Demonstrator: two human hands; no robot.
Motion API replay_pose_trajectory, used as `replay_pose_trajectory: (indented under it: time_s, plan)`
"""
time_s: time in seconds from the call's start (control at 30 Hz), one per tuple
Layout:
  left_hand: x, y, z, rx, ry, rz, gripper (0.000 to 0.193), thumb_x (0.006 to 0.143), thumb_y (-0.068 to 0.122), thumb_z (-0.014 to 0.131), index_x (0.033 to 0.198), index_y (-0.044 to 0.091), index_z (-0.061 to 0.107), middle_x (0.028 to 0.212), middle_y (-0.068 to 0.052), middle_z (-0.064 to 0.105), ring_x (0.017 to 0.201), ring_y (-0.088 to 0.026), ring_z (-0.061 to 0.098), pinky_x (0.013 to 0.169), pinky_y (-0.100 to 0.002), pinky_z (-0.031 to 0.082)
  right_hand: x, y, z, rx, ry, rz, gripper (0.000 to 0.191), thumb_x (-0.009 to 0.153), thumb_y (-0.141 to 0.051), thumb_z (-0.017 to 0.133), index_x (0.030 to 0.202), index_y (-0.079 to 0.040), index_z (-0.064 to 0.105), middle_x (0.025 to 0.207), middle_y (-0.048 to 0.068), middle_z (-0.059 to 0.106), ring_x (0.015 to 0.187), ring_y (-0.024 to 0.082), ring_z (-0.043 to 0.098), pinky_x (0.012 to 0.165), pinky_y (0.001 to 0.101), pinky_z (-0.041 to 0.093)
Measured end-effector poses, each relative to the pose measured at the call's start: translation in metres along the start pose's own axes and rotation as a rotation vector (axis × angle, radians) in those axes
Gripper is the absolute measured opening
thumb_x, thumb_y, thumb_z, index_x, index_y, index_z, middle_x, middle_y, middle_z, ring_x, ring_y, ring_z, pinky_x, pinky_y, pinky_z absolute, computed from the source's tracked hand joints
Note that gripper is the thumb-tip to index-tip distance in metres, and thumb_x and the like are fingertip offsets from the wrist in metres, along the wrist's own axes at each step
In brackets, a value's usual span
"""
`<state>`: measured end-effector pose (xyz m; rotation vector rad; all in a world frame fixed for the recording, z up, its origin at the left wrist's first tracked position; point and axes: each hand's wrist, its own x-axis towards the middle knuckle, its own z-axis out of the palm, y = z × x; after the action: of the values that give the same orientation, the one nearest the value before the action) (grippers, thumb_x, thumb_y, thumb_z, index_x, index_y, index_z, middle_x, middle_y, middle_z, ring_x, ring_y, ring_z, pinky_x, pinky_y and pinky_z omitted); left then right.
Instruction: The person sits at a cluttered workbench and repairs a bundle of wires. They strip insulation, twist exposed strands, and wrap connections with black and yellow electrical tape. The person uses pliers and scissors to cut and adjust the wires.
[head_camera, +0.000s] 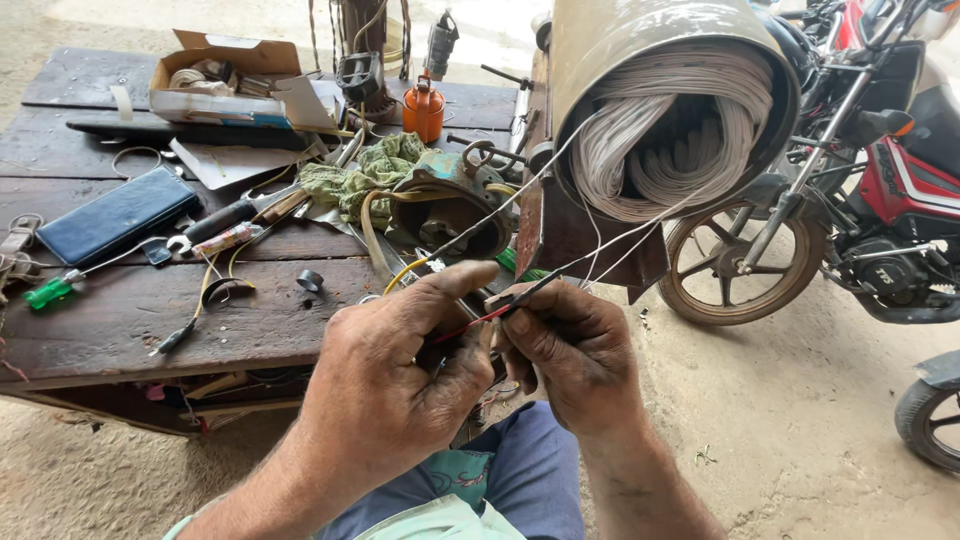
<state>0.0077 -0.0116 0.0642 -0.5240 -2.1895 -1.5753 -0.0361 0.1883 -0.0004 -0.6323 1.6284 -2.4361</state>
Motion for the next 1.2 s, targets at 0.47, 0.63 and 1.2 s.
replay_pose_trajectory:
  time_s: [0.47, 0.63, 1.2]
  plan:
    - [0.001, -0.006, 0.002, 0.016, 0.0, -0.028, 0.028, 0.081, 0.01, 0.073, 0.109, 0.004, 0.073, 0.083, -0.009, 0.079, 0.072, -0.017, 0.081, 0.066, -0.029, 0.063, 0.002, 0.006, -0.005, -0.045, -0.055, -0.035, 0.018, 0.102, -0.003, 0.067, 0.119, 0.003, 0.07, 0.085, 0.009, 0.071, 0.065, 0.01, 0.061, 0.053, 0.0221, 0.048]
    - [-0.001, -0.01, 0.009, 0.086, 0.065, 0.065, 0.024, 0.081, 0.01, 0.075, 0.104, 0.005, 0.072, 0.08, -0.009, 0.074, 0.07, -0.019, 0.077, 0.065, -0.031, 0.06, -0.004, 0.004, -0.01, -0.121, -0.068, -0.028, 0.017, 0.104, -0.004, 0.067, 0.118, 0.005, 0.072, 0.08, 0.006, 0.067, 0.063, 0.007, 0.057, 0.052, 0.0213, 0.043]
    - [-0.001, -0.036, 0.014, 0.31, 0.158, 0.479, 0.028, 0.085, 0.001, 0.076, 0.11, 0.002, 0.062, 0.089, -0.009, 0.067, 0.079, -0.027, 0.068, 0.073, -0.039, 0.055, 0.004, -0.104, 0.019, -0.866, -0.33, -0.441, 0.02, 0.099, -0.02, 0.069, 0.11, -0.004, 0.073, 0.077, 0.004, 0.074, 0.061, 0.01, 0.073, 0.054, 0.0252, 0.058]
